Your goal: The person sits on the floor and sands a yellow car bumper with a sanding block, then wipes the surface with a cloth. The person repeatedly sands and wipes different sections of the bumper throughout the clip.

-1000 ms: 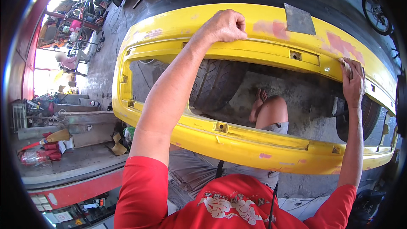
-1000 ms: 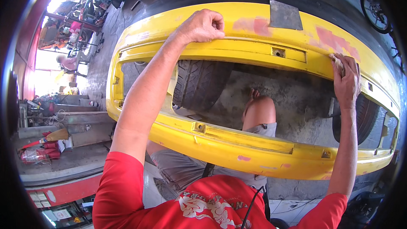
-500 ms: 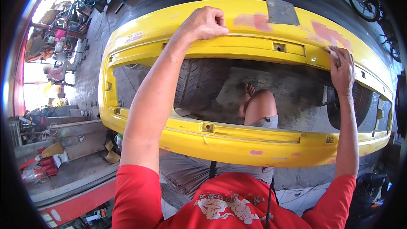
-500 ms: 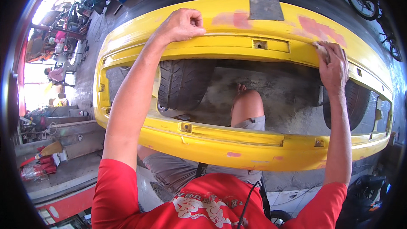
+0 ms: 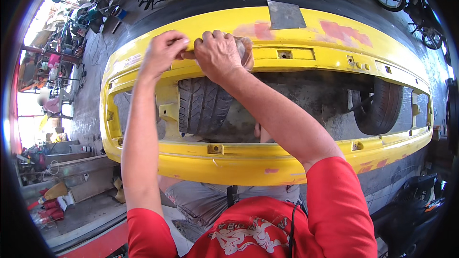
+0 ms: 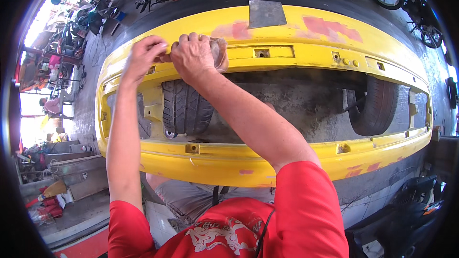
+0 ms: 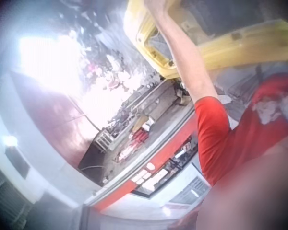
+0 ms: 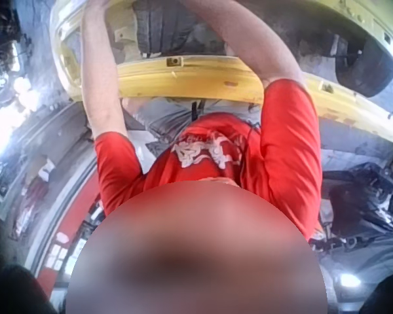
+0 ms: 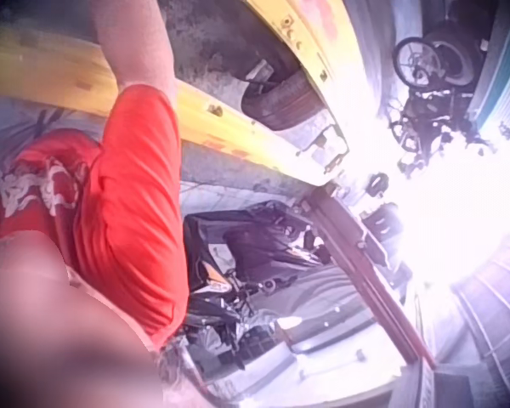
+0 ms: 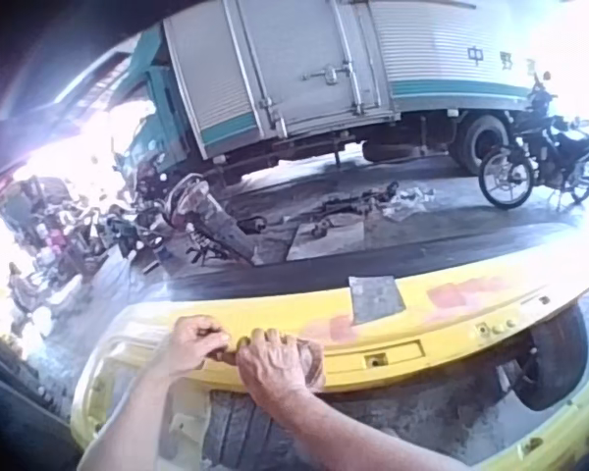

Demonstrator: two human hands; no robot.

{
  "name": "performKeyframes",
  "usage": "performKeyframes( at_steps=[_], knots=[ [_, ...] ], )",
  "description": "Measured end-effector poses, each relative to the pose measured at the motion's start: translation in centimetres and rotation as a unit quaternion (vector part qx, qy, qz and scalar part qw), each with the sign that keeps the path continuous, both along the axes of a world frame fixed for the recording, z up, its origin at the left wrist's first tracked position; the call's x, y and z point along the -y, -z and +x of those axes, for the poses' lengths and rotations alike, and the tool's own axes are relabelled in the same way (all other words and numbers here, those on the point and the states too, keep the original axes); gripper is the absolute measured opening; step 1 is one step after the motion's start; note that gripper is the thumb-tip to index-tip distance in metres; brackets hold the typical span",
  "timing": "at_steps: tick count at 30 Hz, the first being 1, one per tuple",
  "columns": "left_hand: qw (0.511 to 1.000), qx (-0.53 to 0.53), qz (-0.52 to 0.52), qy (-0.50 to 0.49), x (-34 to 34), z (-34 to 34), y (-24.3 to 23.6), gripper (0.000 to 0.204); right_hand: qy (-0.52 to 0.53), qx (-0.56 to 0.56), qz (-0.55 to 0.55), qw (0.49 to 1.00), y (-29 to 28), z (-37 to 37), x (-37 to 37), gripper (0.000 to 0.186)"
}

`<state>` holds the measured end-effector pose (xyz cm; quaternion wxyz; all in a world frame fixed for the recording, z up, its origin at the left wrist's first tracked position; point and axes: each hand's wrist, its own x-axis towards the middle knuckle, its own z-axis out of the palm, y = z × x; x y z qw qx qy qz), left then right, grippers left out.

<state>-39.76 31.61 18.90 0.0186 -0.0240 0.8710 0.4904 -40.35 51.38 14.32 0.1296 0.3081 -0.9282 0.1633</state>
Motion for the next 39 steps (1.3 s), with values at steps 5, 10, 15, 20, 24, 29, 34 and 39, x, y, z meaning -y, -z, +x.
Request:
performKeyframes(
  at_steps=[5, 10, 15, 20, 24, 29, 34, 39],
  knots=[
    [0.999, 0.007, 0.009, -0.032, 4.6, 5.8, -1.8, 0.017, 0.056, 0.065, -0.069, 0.994, 1.1, -1.6, -4.5, 0.042],
    [0.999, 0.027, -0.038, 0.008, 5.9, 11.4, -0.5, 0.012, 0.119, 0.034, -0.119, 0.985, 1.2, -1.9, -12.1, 0.043],
    [0.995, 0.051, -0.085, 0.015, 5.9, 18.3, 0.0, 0.011, 0.184, 0.043, -0.076, 0.979, 0.1, -1.5, -15.6, 0.041],
    [0.996, -0.018, -0.09, -0.014, 4.4, 21.3, 0.7, 0.011, 0.161, 0.066, -0.037, 0.984, -0.4, -1.6, -7.2, 0.042],
    [0.986, -0.075, -0.151, -0.018, 5.0, 22.8, 0.0, 0.013, 0.139, 0.119, 0.012, 0.983, -1.9, -2.7, -5.8, 0.044],
    [0.987, -0.039, -0.14, -0.064, 7.6, 25.4, 0.3, 0.016, 0.207, 0.171, -0.027, 0.963, -1.1, -3.5, -15.5, 0.05],
    [0.99, -0.046, -0.12, -0.061, 8.6, 26.6, 2.1, 0.017, 0.272, 0.175, 0.03, 0.946, -1.2, -5.5, -27.7, 0.061],
    [0.986, -0.098, -0.112, -0.079, 7.7, 26.5, 2.9, 0.018, 0.256, 0.129, -0.003, 0.958, -0.1, -5.4, -28.5, 0.068]
  ],
)
